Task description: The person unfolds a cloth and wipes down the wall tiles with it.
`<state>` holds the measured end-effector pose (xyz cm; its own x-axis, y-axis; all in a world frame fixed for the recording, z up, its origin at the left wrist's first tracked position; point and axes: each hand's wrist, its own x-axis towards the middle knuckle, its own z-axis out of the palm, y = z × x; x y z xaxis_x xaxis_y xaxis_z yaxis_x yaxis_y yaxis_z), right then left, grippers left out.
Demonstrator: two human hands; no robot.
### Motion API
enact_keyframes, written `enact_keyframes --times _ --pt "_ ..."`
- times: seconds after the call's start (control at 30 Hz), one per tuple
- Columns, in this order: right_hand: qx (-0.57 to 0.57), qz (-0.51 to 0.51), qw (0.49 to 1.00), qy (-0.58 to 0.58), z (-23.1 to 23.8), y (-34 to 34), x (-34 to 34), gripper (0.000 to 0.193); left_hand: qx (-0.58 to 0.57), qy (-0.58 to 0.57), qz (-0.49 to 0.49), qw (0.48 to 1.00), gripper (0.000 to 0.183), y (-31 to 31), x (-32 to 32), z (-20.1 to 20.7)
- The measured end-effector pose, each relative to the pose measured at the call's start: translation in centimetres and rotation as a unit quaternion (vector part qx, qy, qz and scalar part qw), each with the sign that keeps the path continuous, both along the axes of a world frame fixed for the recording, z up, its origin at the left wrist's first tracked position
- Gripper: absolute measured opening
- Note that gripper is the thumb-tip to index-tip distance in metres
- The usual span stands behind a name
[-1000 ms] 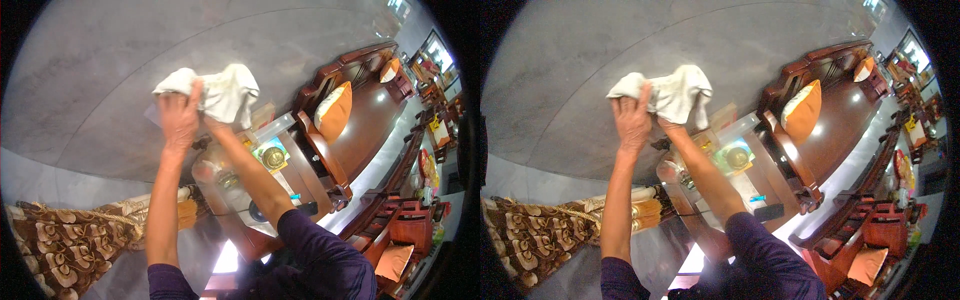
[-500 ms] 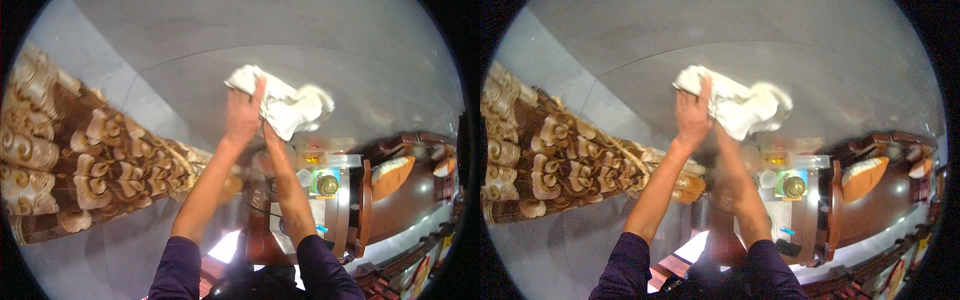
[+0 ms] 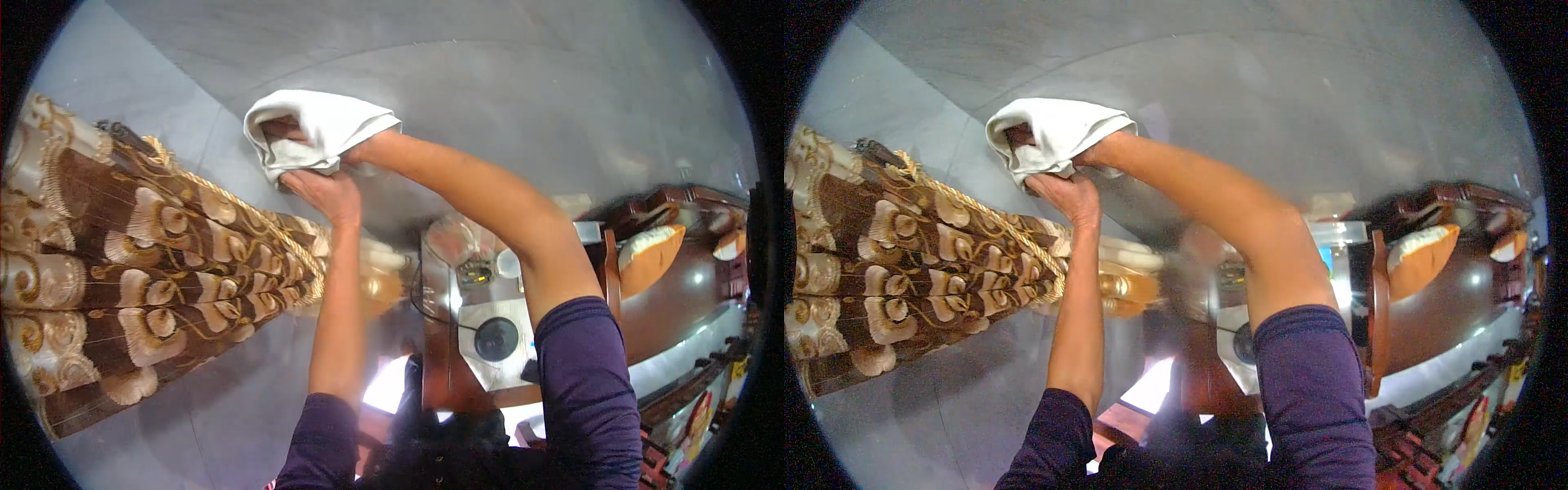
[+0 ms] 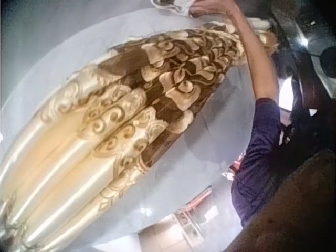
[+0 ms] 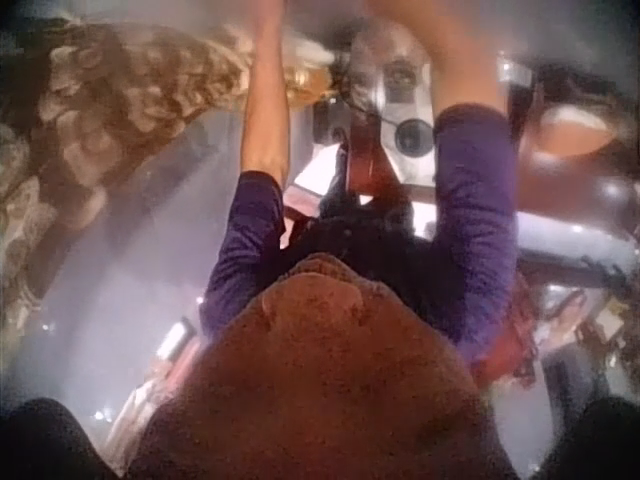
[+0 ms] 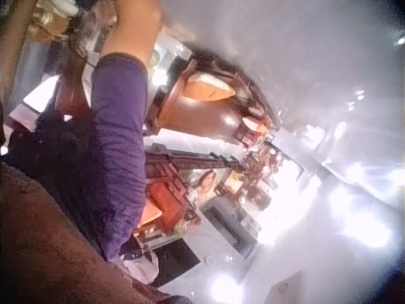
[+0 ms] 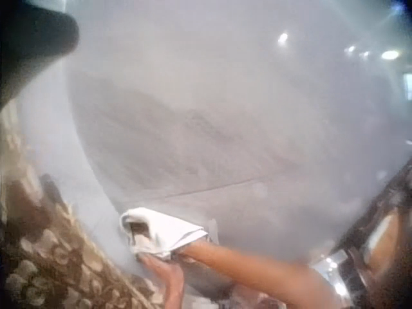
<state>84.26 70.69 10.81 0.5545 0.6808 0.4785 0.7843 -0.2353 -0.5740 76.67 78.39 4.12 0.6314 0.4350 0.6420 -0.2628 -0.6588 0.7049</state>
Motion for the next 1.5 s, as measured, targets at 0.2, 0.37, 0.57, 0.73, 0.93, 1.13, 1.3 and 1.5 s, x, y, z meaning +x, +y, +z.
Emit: enact_keyframes --times 0.2,0.37,0.57,0.73,0.93,1.13,1.3,1.5 --pt "0.131 0.160 0.971 0.117 -2.9 -2.4 -6.0 0.036 -0.140 0.070 0.017 0.988 0.051 1.2 -0.6 -12.7" --pt "0.156 0.136 0.950 0.234 -11.7 -3.8 -6.4 0.032 -0.414 0.156 -0.119 0.889 0.047 -0.7 -1.6 -17.5" --pt "0.166 0.125 0.917 0.339 -15.5 -3.2 -5.7 0.028 -0.554 0.274 -0.194 0.762 0.035 0.6 -1.5 -18.8" --pt "0.159 0.108 0.956 0.221 -13.4 -10.2 -6.6 0.025 -0.457 0.287 -0.247 0.805 0.035 -5.2 -5.2 -15.0" --pt "0.214 0.019 0.956 0.198 -13.1 -22.1 -12.1 0.038 -0.060 0.203 -0.397 0.893 0.048 -15.6 -8.6 -11.6" --pt "0.666 -0.076 0.672 0.314 -16.6 -27.5 -15.5 0.056 -0.158 0.157 -0.503 0.835 0.074 -19.6 -10.2 -2.2" --pt "0.121 -0.544 0.736 -0.385 -6.3 -17.7 -8.2 0.044 -0.234 0.023 -0.470 0.851 0.063 -11.4 -7.8 4.2" --pt "0.014 -0.292 0.875 -0.386 3.5 -4.8 -2.5 0.024 -0.290 -0.115 -0.230 0.922 0.051 -2.0 -3.8 9.6"
